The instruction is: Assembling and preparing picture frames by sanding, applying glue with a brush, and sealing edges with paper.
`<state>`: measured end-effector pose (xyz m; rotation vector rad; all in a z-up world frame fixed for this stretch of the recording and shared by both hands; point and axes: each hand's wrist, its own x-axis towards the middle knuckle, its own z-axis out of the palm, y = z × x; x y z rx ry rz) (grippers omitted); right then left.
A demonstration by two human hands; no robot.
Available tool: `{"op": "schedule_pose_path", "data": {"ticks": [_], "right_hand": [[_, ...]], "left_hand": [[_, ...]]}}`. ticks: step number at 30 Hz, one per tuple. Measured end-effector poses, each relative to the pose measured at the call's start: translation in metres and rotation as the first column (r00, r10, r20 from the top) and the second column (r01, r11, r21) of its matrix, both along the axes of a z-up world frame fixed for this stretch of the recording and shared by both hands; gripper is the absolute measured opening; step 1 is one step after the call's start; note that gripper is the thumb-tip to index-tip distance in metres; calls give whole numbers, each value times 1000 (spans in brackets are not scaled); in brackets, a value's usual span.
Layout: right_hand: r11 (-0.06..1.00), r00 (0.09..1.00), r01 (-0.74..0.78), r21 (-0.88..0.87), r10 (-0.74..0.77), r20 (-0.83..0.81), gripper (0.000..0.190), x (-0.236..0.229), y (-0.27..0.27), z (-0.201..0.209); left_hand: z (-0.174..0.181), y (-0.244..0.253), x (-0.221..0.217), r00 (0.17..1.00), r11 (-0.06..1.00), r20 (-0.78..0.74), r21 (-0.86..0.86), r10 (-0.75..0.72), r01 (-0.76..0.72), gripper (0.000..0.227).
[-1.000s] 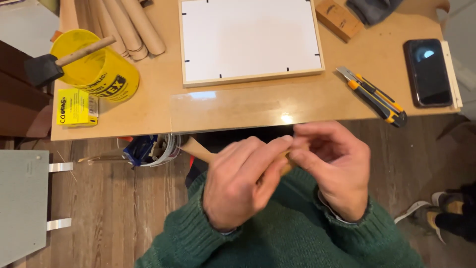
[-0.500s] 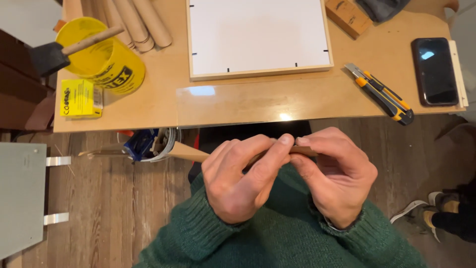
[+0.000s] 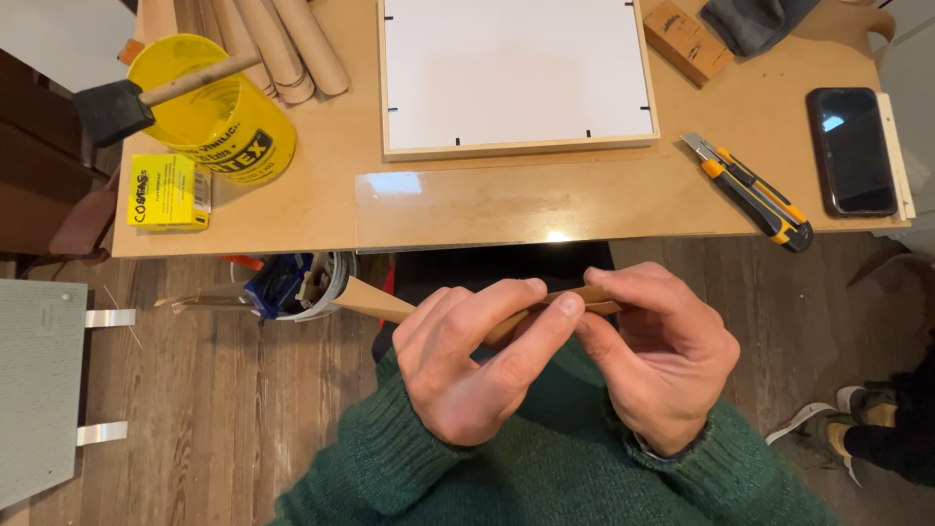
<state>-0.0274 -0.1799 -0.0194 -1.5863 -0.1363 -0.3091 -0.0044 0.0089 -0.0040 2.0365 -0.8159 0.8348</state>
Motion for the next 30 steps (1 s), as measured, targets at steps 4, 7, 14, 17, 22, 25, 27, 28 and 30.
{"op": "schedule_pose_path", "data": {"ticks": [4, 7, 14, 17, 22, 25, 27, 28, 30], "right_hand": [[991, 999, -1, 135, -4, 37, 40, 2, 7, 1], [989, 996, -32, 147, 19, 87, 40, 0, 1, -2], [930, 987, -15, -366, 71, 141, 30, 11, -18, 6], [921, 986, -99, -377, 141, 86, 23, 34, -34, 8], [935, 953, -302, -185, 298, -47, 16, 79, -48, 27], [908, 927, -373, -191, 374, -29, 15, 94, -51, 30], [924, 936, -351, -152, 346, -56, 12, 104, -50, 35], [925, 937, -350, -152, 345, -54, 12, 107, -47, 44], [878, 965, -205, -433, 255, 60, 15, 114, -42, 64]], "left_hand": [[3, -1, 2, 1000, 1000, -8, -25, -14, 13, 42], [0, -4, 1, 997, 995, -61, -97, -44, 38, 35], [-3, 3, 3, 745, 901, -556, -411, -368, 139, 22], [-20, 16, 6, 593, 856, -643, -487, -485, 172, 23], [-9, 28, 19, 564, 821, -612, -515, -554, 247, 33], [-10, 34, 24, 496, 831, -667, -456, -556, 318, 35], [-26, 38, 25, 364, 766, -683, -486, -633, 420, 19], [-27, 37, 28, 365, 766, -683, -484, -633, 422, 19], [-31, 34, 38, 385, 816, -723, -463, -574, 346, 22]]}}
